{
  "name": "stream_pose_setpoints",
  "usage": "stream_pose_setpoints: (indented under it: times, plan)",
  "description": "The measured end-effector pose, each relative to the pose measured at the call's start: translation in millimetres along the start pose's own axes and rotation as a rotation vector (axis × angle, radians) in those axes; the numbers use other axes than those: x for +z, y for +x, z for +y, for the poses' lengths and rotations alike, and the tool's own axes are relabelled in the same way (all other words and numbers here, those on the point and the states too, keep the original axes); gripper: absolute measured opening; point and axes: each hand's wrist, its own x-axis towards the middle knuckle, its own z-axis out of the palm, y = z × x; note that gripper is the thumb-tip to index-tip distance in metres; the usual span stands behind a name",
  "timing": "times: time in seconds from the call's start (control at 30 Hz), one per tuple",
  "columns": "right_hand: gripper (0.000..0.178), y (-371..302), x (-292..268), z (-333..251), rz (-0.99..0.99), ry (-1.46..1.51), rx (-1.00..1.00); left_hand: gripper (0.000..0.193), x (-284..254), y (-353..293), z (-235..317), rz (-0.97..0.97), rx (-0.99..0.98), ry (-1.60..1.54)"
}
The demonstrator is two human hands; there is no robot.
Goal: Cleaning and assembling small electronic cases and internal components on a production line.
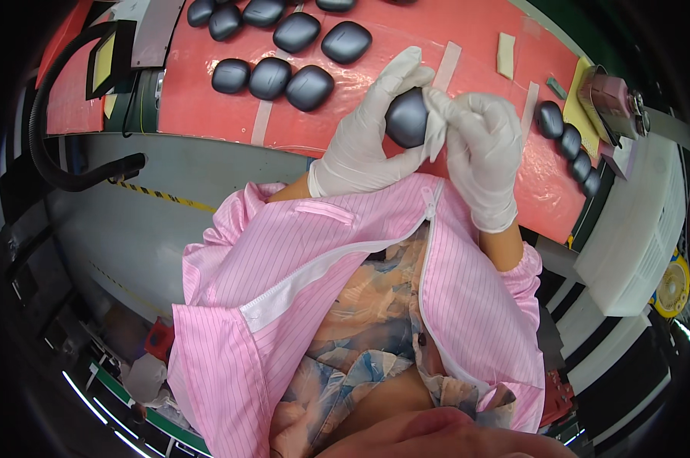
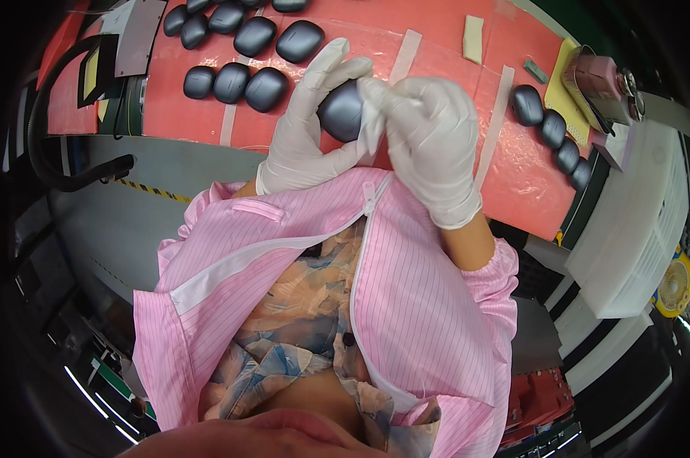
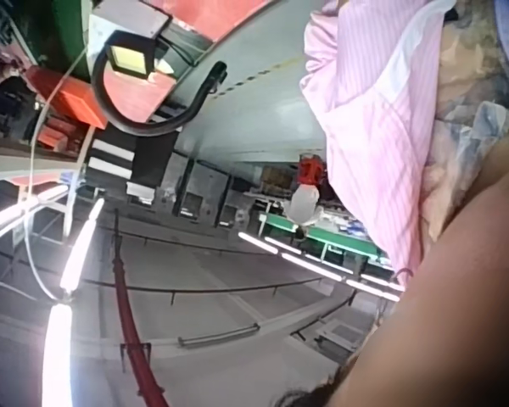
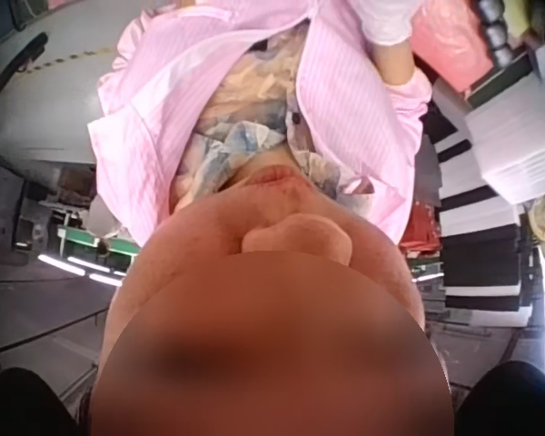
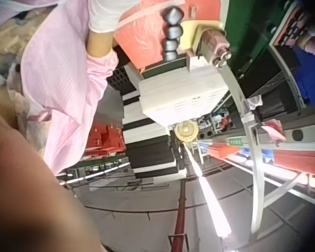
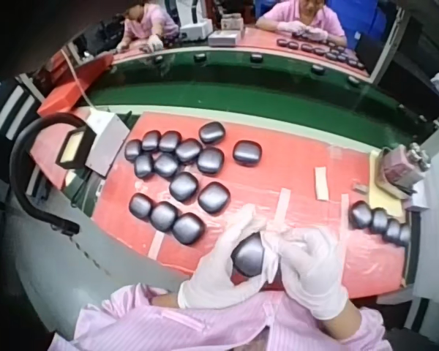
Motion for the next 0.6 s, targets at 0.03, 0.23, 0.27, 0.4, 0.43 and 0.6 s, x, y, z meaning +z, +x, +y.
stream_pose_setpoints:
  times: [0.03,0.23,0.27,0.4,0.43,0.6]
  plan:
    - [0.036,-2,2,13,-0.035,-0.07,0.069,0.092,1,1,-1,-0.003,0.009,-0.002]
    - [0.044,-17,6,39,-0.078,-0.124,0.175,0.097,-5,9,6,-0.024,-0.046,-0.124]
    - [0.045,-16,3,37,-0.059,-0.17,0.226,0.097,-6,8,9,-0.029,-0.072,-0.149]
    - [0.048,-12,-3,9,-0.004,-0.06,0.042,0.089,-5,16,7,-0.269,-0.234,-0.299]
    - [0.052,-18,-3,12,-0.063,-0.008,-0.079,0.087,-8,22,11,-0.416,-0.257,-0.201]
    - [0.047,-78,-13,35,0.203,0.152,0.467,0.068,-57,108,32,-0.594,-0.052,0.335]
